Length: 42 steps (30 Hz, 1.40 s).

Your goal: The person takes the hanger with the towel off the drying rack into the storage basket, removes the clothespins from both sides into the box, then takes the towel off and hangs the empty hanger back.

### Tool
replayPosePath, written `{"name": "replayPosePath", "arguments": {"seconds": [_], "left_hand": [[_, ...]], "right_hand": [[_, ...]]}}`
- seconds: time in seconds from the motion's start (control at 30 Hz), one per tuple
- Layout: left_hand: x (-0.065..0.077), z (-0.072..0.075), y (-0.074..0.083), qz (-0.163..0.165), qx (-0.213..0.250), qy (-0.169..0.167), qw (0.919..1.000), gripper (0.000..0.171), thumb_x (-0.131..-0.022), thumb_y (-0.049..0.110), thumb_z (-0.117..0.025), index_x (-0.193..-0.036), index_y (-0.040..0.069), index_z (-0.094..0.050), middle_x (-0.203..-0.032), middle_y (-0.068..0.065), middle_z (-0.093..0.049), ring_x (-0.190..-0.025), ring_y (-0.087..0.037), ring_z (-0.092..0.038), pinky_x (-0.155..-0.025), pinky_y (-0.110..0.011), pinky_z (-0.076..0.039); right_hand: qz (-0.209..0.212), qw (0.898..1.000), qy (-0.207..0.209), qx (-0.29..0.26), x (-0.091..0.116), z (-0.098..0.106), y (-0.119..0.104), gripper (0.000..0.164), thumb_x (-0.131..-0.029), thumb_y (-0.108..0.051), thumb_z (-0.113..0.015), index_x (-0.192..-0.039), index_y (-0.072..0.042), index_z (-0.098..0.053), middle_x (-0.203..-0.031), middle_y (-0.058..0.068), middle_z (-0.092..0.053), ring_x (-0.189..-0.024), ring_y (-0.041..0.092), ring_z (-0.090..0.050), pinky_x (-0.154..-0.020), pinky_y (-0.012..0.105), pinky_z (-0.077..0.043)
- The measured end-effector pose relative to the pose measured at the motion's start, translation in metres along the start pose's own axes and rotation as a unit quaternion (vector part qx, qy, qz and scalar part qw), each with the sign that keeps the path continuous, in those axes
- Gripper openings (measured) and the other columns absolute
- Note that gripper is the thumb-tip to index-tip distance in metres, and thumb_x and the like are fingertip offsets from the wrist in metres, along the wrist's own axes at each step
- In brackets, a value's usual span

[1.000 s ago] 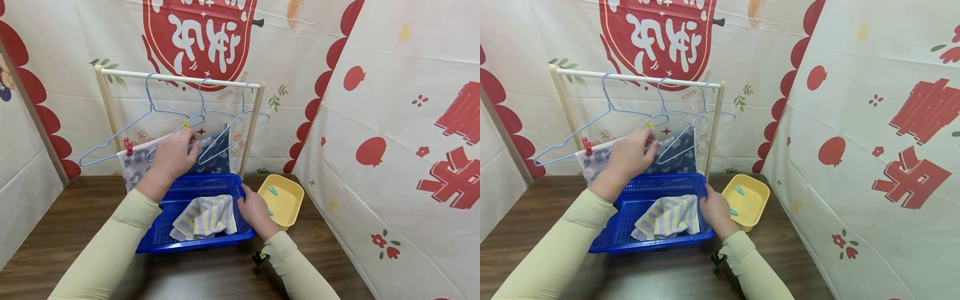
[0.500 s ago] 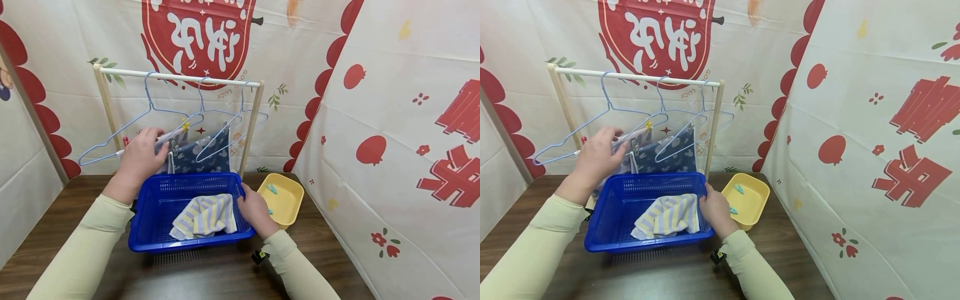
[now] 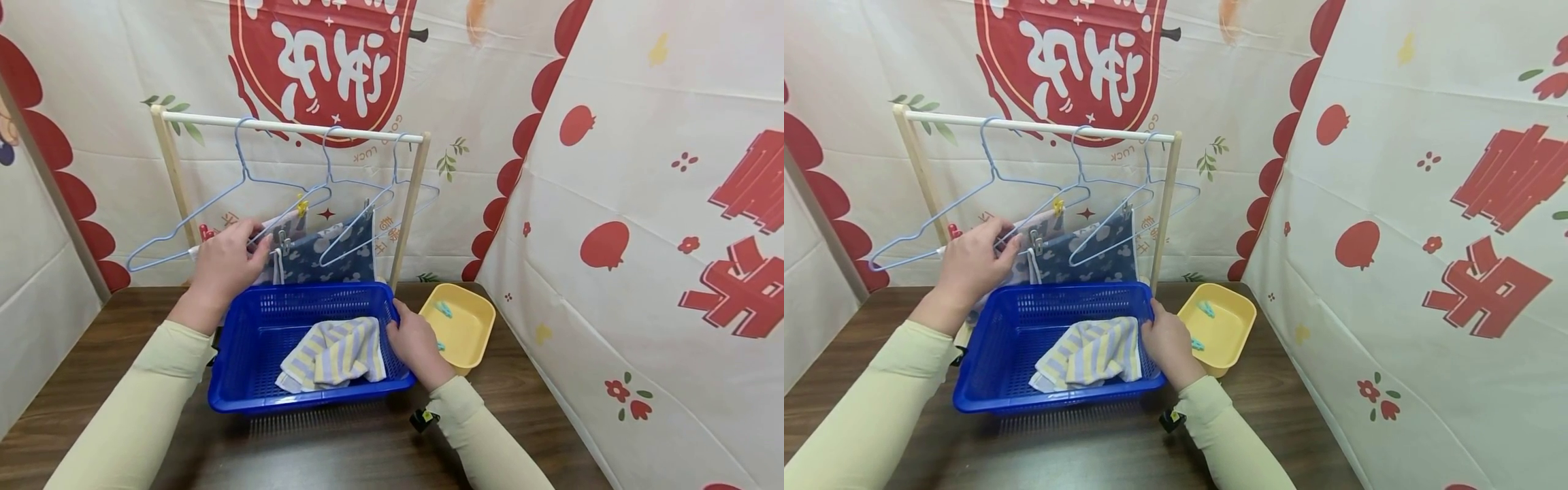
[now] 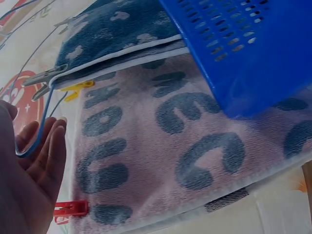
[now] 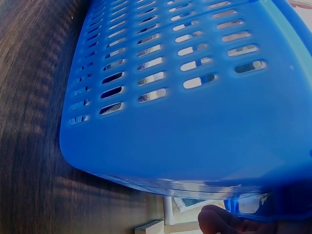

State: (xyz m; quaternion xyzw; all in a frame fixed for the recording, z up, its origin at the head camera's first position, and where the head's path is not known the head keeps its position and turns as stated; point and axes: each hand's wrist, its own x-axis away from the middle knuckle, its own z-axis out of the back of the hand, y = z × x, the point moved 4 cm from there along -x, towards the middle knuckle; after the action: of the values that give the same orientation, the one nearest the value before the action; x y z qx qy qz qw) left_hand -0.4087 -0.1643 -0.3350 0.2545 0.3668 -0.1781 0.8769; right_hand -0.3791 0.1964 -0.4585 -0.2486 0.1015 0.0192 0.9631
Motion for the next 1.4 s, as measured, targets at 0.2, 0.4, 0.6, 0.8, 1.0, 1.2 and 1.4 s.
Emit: {"name": "replayPosePath", "arguments": {"seconds": [0.2, 0.4, 0.6, 0.8, 1.0, 1.2, 1.4], "left_hand": [[0.0011, -0.005, -0.0014, -0.008, -0.005, 0.009, 0.9999, 0.027, -0.113, 0.031, -0.064, -0.118, 0.005, -0.071, -0.092, -0.015, -0.075, -0.075, -0.035, -0.069, -0.063, -0.053, -0.057], [0.0009, -0.0078, -0.0005, -0.05, 0.006, 0.049, 0.9976, 0.021, -0.113, 0.023, -0.064, -0.109, 0.003, -0.07, -0.087, -0.018, -0.075, -0.068, -0.038, -0.068, -0.06, -0.054, -0.056], [0.0029, -0.0087, 0.0009, -0.071, 0.017, 0.081, 0.9941, 0.016, -0.112, 0.016, -0.066, -0.104, 0.002, -0.069, -0.077, -0.018, -0.072, -0.058, -0.036, -0.064, -0.052, -0.05, -0.053], [0.0048, -0.0087, 0.0016, -0.075, 0.027, 0.103, 0.9914, 0.015, -0.112, 0.013, -0.065, -0.108, 0.0, -0.07, -0.078, -0.017, -0.072, -0.058, -0.034, -0.064, -0.052, -0.05, -0.054], [0.0049, -0.0089, 0.0019, -0.085, 0.027, 0.114, 0.9895, 0.015, -0.112, 0.014, -0.065, -0.109, -0.001, -0.068, -0.079, -0.018, -0.072, -0.057, -0.035, -0.065, -0.051, -0.051, -0.055], [0.0036, -0.0087, 0.0035, -0.095, 0.025, 0.119, 0.988, 0.017, -0.113, 0.015, -0.064, -0.106, -0.001, -0.066, -0.075, -0.018, -0.068, -0.055, -0.035, -0.063, -0.048, -0.049, -0.051], [0.0037, -0.0091, 0.0041, -0.092, 0.025, 0.122, 0.9879, 0.016, -0.113, 0.013, -0.064, -0.107, -0.001, -0.066, -0.073, -0.016, -0.068, -0.055, -0.033, -0.062, -0.047, -0.045, -0.049]], "right_hand": [[0.001, 1.0, 0.003, 0.001, 0.0001, 0.0007, 0.0008, 0.056, -0.108, -0.02, -0.066, -0.161, -0.008, -0.055, -0.12, 0.023, -0.078, -0.068, 0.024, -0.065, -0.066, 0.044, -0.058], [0.001, 1.0, 0.004, -0.001, -0.0007, -0.0014, 0.0021, 0.056, -0.108, -0.02, -0.066, -0.161, -0.009, -0.056, -0.111, 0.023, -0.079, -0.062, 0.023, -0.061, -0.058, 0.039, -0.051], [-0.004, 1.0, -0.002, -0.007, -0.0003, -0.0025, 0.0025, 0.056, -0.109, -0.021, -0.064, -0.163, -0.01, -0.054, -0.114, 0.022, -0.079, -0.062, 0.022, -0.061, -0.057, 0.037, -0.051], [-0.001, 1.0, -0.002, -0.01, 0.0, -0.0019, 0.0017, 0.056, -0.109, -0.02, -0.064, -0.162, -0.009, -0.054, -0.09, 0.015, -0.075, -0.056, 0.022, -0.058, -0.053, 0.036, -0.047], [0.005, 1.0, 0.003, -0.006, 0.0012, -0.0002, 0.0009, 0.056, -0.108, -0.019, -0.065, -0.162, -0.008, -0.055, -0.088, 0.016, -0.075, -0.055, 0.022, -0.057, -0.052, 0.037, -0.046], [0.012, 1.0, 0.007, -0.005, 0.002, 0.0017, 0.0, 0.056, -0.107, -0.018, -0.065, -0.161, -0.006, -0.055, -0.084, 0.015, -0.073, -0.055, 0.022, -0.057, -0.051, 0.037, -0.045], [0.015, 1.0, 0.01, -0.004, 0.0018, 0.0013, 0.0007, 0.055, -0.107, -0.018, -0.065, -0.16, -0.006, -0.056, -0.09, 0.018, -0.076, -0.056, 0.022, -0.057, -0.051, 0.037, -0.045]]}}
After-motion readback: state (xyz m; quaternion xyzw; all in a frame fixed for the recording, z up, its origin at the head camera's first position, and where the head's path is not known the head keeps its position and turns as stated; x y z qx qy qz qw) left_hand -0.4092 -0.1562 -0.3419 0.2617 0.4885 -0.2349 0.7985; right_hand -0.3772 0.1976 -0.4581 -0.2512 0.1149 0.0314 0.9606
